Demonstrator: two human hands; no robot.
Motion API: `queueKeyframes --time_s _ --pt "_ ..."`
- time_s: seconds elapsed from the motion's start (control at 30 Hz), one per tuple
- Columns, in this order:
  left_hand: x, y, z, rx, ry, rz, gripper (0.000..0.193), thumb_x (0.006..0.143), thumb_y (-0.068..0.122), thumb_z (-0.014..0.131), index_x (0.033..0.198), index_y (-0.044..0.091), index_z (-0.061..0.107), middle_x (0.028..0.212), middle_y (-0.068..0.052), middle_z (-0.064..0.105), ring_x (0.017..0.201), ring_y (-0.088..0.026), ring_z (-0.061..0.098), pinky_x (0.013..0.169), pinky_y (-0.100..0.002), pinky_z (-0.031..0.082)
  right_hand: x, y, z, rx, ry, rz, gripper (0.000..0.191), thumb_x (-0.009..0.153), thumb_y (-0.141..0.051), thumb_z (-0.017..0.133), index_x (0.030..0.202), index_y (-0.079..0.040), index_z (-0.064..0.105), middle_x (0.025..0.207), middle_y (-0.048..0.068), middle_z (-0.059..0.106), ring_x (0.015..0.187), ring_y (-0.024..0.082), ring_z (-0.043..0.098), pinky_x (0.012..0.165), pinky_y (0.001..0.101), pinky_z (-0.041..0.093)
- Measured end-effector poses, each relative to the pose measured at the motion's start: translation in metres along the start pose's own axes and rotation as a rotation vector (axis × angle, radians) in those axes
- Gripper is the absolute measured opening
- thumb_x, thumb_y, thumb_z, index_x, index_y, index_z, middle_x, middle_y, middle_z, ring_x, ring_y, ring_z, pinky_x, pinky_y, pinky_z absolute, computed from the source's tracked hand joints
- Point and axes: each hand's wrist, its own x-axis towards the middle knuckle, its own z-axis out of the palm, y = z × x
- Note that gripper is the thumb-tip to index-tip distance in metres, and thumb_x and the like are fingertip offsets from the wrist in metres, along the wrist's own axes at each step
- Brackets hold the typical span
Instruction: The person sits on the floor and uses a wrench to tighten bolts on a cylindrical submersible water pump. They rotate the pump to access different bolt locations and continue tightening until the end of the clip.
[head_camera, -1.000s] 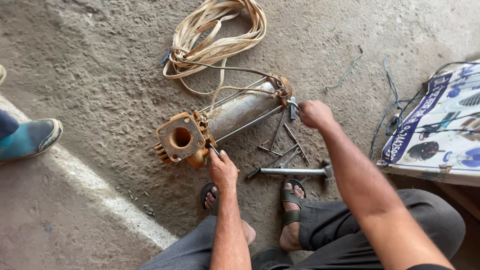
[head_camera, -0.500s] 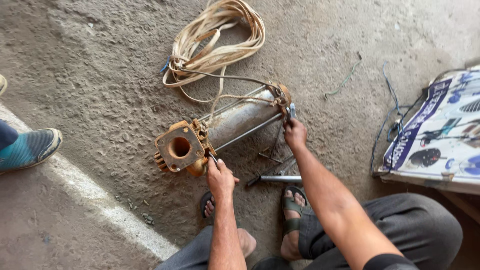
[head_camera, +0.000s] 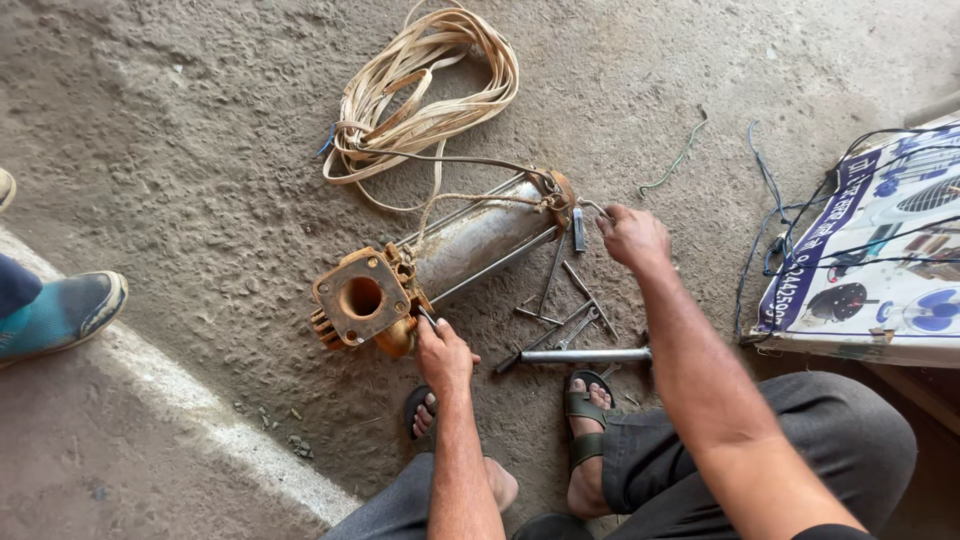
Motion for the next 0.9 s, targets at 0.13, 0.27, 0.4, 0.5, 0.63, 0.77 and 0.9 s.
queueKeyframes --time_s 0.13,0.27,0.4,0.5,0.63,0.77,0.9 --pt "0.000 0.001 0.000 -0.022 -0.020 -0.027 0.057 0.105 0.032 0.041 0.152 0.001 0.039 0.076 -0.009 0.071 0.046 -0.023 0.069 0.063 -0.037 0.060 0.009 -0.010 -0.014 -0.297 -0.123 -0.109 0.031 0.107 -0.041 0.054 0.120 -0.020 0.074 0.099 0.007 0.075 0.081 0.016 0.068 0.075 0.0376 0.059" --pt "-0.001 0.003 -0.002 0.002 -0.031 -0.040 0.058 0.104 0.032 0.041 0.154 0.003 0.037 0.069 -0.012 0.072 0.046 -0.024 0.070 0.071 -0.036 0.059 0.018 -0.025 -0.021 -0.347 -0.223 -0.124 0.040 0.107 -0.046 0.054 0.113 -0.012 0.075 0.098 0.007 0.077 0.087 0.019 0.071 0.076 0.0382 0.058" --pt "0.000 0.005 -0.001 0.050 -0.034 -0.031 0.058 0.106 0.032 0.040 0.154 0.002 0.036 0.066 -0.011 0.072 0.046 -0.023 0.070 0.072 -0.035 0.059 0.015 -0.027 -0.009 -0.412 -0.185 -0.122 0.042 0.107 -0.047 0.053 0.107 -0.012 0.076 0.096 0.007 0.076 0.084 0.018 0.071 0.071 0.0363 0.059" --pt "-0.001 0.006 -0.002 0.025 -0.051 -0.052 0.058 0.106 0.032 0.040 0.155 0.002 0.034 0.066 -0.010 0.071 0.046 -0.023 0.069 0.069 -0.035 0.060 -0.004 -0.020 0.032 -0.244 0.016 -0.065 0.040 0.110 -0.046 0.052 0.109 -0.013 0.074 0.095 0.008 0.075 0.081 0.019 0.071 0.068 0.0377 0.058" --pt "-0.007 0.009 -0.006 -0.087 -0.083 -0.087 0.058 0.105 0.031 0.040 0.156 0.003 0.033 0.065 -0.009 0.067 0.045 -0.022 0.067 0.063 -0.037 0.060 -0.008 -0.021 0.078 0.426 0.079 0.138 0.027 0.104 -0.034 0.059 0.124 -0.023 0.072 0.096 0.004 0.076 0.079 0.025 0.066 0.067 0.0462 0.054" --pt "-0.009 0.017 -0.012 -0.163 -0.114 -0.086 0.056 0.107 0.030 0.039 0.157 0.006 0.035 0.066 -0.011 0.065 0.045 -0.022 0.065 0.058 -0.038 0.057 0.014 -0.029 0.063 0.272 0.270 -0.082 0.025 0.097 -0.020 0.066 0.118 -0.024 0.078 0.107 0.011 0.076 0.087 0.023 0.068 0.077 0.0400 0.057" --pt "-0.012 0.023 -0.012 -0.140 -0.107 -0.175 0.060 0.105 0.031 0.039 0.159 0.008 0.029 0.069 -0.010 0.066 0.047 -0.021 0.065 0.056 -0.039 0.059 0.015 -0.023 0.040 0.452 0.270 0.098 0.022 0.106 -0.022 0.057 0.124 -0.020 0.069 0.111 0.011 0.076 0.093 0.024 0.072 0.078 0.0430 0.060"
